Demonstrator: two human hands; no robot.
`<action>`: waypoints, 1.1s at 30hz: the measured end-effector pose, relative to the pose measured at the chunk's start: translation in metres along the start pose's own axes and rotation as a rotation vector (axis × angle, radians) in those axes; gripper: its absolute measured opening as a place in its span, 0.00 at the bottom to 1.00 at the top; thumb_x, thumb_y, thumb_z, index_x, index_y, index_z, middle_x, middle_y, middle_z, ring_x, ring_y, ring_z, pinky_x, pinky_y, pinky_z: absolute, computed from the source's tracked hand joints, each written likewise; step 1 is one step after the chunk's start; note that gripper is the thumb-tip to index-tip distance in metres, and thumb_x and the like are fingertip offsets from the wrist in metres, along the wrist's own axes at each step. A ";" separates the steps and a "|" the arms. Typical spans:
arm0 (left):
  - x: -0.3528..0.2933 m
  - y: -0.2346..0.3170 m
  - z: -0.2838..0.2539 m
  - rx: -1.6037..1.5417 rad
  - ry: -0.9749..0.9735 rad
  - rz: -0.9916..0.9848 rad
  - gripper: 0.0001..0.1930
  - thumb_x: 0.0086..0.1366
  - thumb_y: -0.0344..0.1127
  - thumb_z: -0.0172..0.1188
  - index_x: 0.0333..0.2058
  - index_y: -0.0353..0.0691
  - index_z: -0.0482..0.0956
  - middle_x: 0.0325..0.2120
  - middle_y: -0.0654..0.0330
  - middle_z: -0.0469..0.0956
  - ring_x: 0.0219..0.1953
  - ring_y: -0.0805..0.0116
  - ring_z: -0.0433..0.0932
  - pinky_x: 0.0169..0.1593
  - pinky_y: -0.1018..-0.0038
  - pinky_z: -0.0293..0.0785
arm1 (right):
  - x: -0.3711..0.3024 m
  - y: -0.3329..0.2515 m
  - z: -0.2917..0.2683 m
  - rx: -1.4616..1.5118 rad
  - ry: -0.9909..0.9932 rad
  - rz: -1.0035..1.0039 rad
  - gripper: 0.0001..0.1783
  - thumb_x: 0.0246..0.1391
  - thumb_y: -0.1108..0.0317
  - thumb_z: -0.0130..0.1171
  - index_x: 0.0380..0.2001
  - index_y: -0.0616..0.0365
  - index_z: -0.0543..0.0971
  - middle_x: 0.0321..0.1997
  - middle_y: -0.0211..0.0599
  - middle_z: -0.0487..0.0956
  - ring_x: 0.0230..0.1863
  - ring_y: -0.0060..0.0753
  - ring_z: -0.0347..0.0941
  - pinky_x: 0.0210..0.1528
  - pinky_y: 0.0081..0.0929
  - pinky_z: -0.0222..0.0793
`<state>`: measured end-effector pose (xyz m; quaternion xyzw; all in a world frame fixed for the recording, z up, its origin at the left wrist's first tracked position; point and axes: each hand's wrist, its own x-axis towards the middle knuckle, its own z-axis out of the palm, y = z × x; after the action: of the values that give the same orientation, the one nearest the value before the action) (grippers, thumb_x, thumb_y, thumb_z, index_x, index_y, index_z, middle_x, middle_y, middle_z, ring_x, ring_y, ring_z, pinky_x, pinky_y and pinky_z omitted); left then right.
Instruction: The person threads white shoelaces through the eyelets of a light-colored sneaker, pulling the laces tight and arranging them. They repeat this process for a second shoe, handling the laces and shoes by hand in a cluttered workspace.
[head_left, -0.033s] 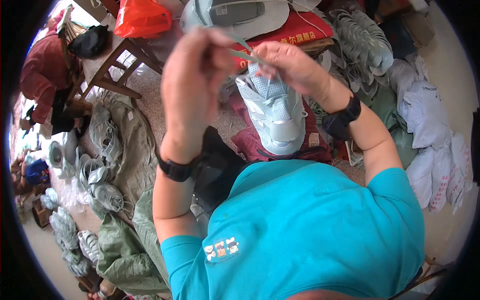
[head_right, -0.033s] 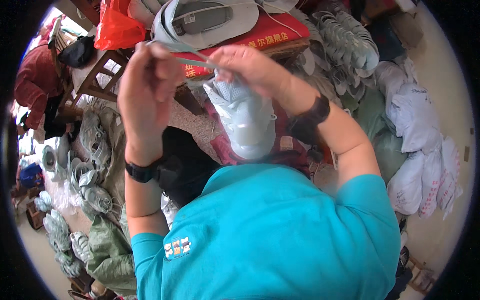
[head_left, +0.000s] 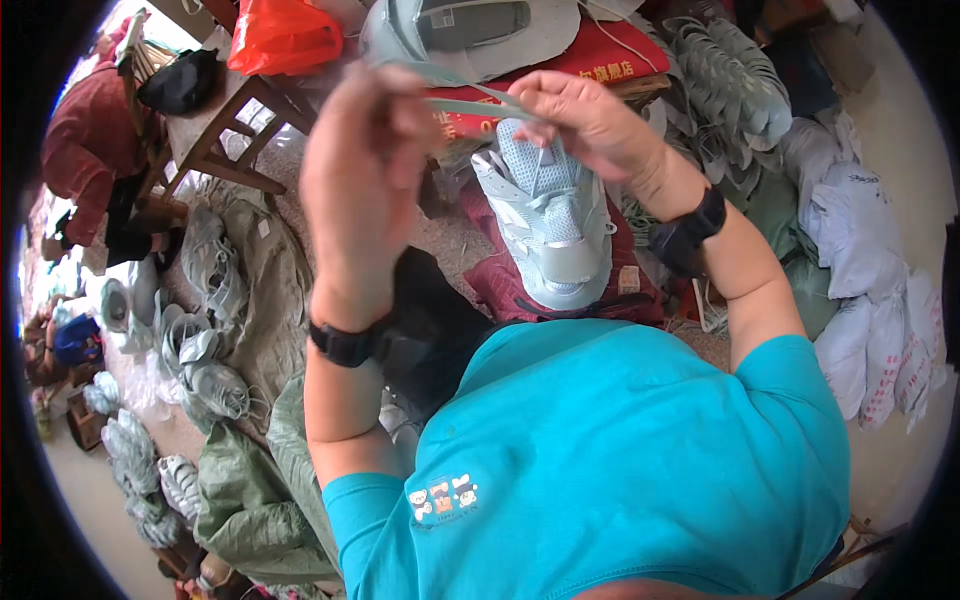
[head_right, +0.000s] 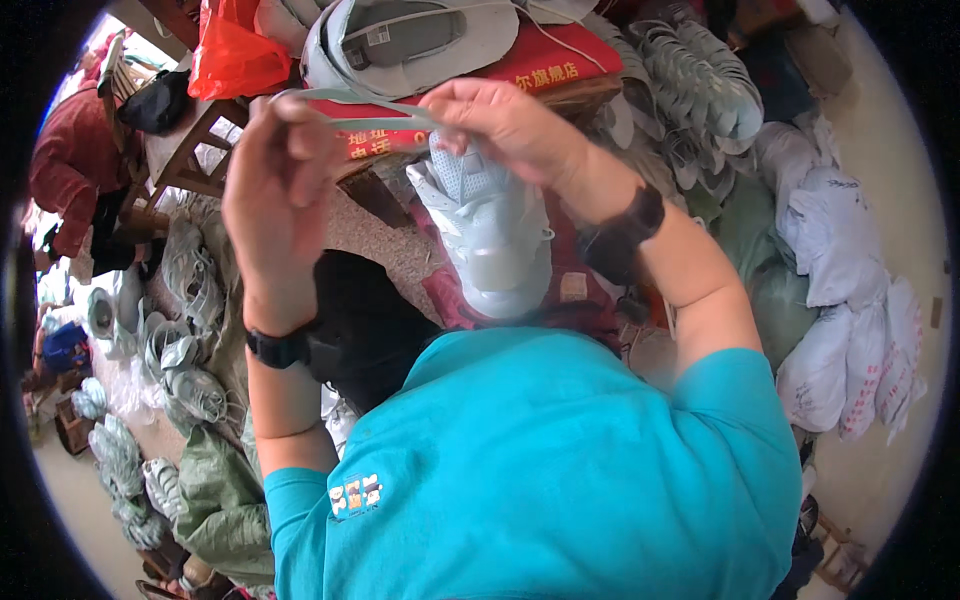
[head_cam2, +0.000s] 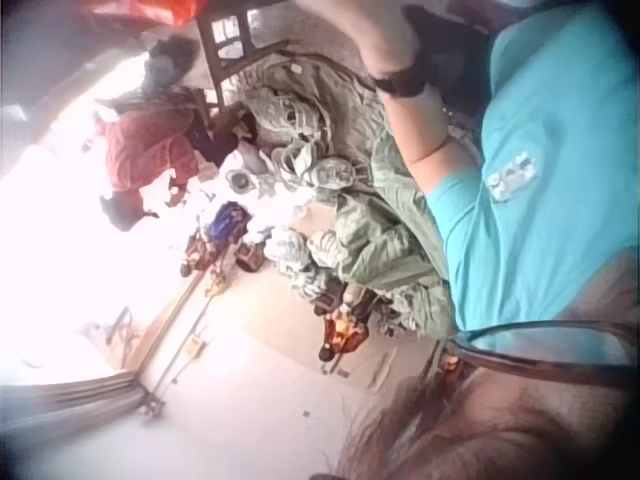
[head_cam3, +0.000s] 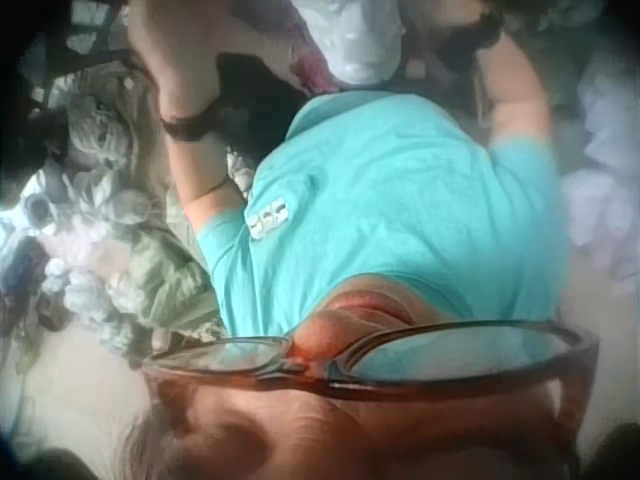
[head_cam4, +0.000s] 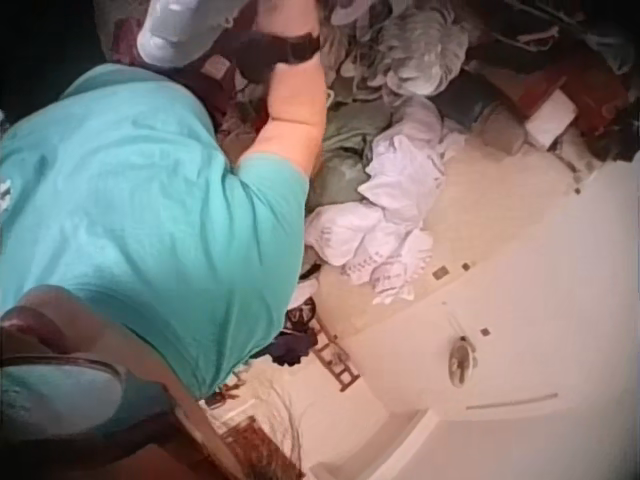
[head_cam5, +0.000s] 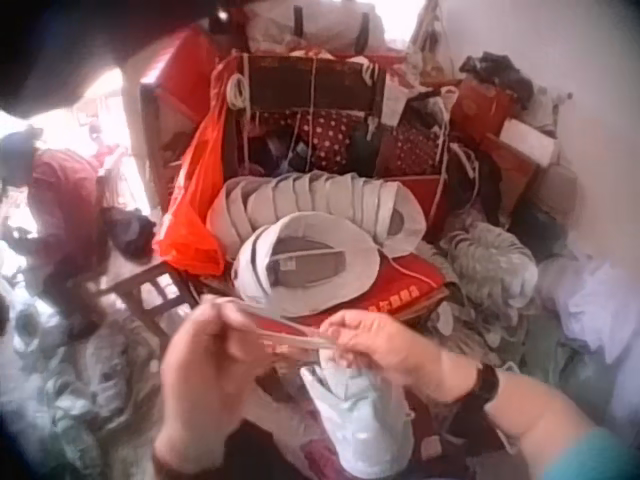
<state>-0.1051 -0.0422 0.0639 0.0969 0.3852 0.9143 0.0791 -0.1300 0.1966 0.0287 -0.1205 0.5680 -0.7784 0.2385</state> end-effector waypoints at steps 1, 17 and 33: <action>0.000 0.005 -0.012 -0.119 -0.004 -0.008 0.17 0.75 0.42 0.43 0.37 0.35 0.77 0.24 0.67 0.69 0.17 0.80 0.59 0.31 0.79 0.63 | -0.002 -0.003 -0.002 -0.014 0.022 -0.002 0.14 0.63 0.62 0.57 0.45 0.60 0.76 0.27 0.25 0.77 0.34 0.18 0.73 0.54 0.25 0.69; -0.074 0.094 -0.217 -0.473 0.528 0.198 0.10 0.73 0.30 0.41 0.40 0.32 0.72 0.20 0.66 0.56 0.22 0.72 0.57 0.42 0.68 0.63 | -0.066 -0.064 -0.111 0.542 0.377 -0.192 0.10 0.63 0.69 0.53 0.43 0.64 0.76 0.23 0.29 0.74 0.19 0.18 0.68 0.24 0.18 0.68; -0.115 0.117 -0.293 -0.030 0.928 0.380 0.13 0.72 0.30 0.38 0.46 0.30 0.68 0.19 0.65 0.63 0.22 0.72 0.62 0.32 0.72 0.67 | -0.273 -0.063 -0.352 0.249 1.379 -0.163 0.20 0.58 0.81 0.42 0.55 0.68 0.70 0.20 0.23 0.61 0.15 0.17 0.53 0.16 0.16 0.47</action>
<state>-0.0719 -0.3501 -0.0664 -0.2525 0.3422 0.8647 -0.2671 -0.0718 0.6416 -0.0034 0.3863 0.4854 -0.7521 -0.2227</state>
